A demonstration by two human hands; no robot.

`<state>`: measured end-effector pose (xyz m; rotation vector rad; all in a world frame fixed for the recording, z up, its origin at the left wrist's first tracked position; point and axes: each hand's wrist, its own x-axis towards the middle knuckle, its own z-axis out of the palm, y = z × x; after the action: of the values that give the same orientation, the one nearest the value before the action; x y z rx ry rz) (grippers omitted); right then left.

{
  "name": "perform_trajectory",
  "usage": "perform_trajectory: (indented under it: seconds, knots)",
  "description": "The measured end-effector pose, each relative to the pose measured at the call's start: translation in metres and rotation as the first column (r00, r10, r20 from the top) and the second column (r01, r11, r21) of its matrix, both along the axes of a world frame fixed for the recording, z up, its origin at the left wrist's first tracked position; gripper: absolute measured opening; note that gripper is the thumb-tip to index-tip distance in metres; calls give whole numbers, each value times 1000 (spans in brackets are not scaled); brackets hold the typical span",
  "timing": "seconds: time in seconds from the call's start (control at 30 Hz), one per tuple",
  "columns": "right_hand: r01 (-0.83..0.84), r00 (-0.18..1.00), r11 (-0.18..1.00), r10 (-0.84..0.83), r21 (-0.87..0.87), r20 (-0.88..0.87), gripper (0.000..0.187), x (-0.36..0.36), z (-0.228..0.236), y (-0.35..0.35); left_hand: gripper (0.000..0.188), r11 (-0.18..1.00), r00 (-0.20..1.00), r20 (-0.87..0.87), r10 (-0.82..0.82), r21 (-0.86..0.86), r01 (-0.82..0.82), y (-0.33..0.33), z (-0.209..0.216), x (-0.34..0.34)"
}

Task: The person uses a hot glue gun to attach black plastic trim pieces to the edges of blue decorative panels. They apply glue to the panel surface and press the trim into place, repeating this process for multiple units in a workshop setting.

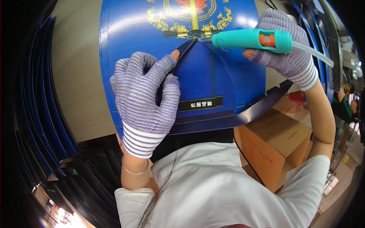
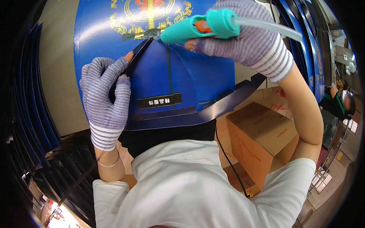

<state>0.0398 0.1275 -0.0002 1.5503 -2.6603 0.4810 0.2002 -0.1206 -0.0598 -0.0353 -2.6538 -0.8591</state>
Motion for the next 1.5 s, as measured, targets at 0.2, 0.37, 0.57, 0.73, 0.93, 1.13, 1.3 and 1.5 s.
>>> perform_trajectory:
  seconds: [0.2, 0.37, 0.57, 0.73, 0.93, 1.13, 1.3, 1.5]
  knots:
    - [83, 994, 991, -89, 103, 59, 44, 18, 6, 14, 34, 1000, 1000, -20, -12, 13, 12, 0, -2, 0]
    - [-11, 981, 997, 26, -80, 190, 45, 14, 7, 37, 32, 1000, 1000, 9, 3, -24, -3, 3, 7, -2]
    - [705, 709, 585, -590, -400, 387, 34, 19, -18, 146, 39, 1000, 1000, 21, -12, 24, 11, 6, 4, -3]
    - [725, 688, 495, -510, -479, 516, 36, -2, -31, 161, 39, 1000, 1000, 14, -20, 8, 20, 9, 12, -7]
    - [766, 643, 487, -572, -421, 509, 45, -27, -59, 113, 39, 999, 1000, -5, -17, 35, 18, 4, 7, -5]
    - [704, 688, 658, -725, -267, 25, 46, -14, -50, 154, 37, 999, 1000, -14, -25, 36, 25, 7, 6, -6]
    - [659, 751, 712, -635, -241, 178, 36, 80, 7, 135, 37, 1000, 1000, 4, -20, 6, 20, 2, 5, 0]
    - [216, 976, 976, -217, -6, -17, 33, 120, -2, 77, 36, 999, 999, -23, -33, 10, 33, 3, 3, -5]
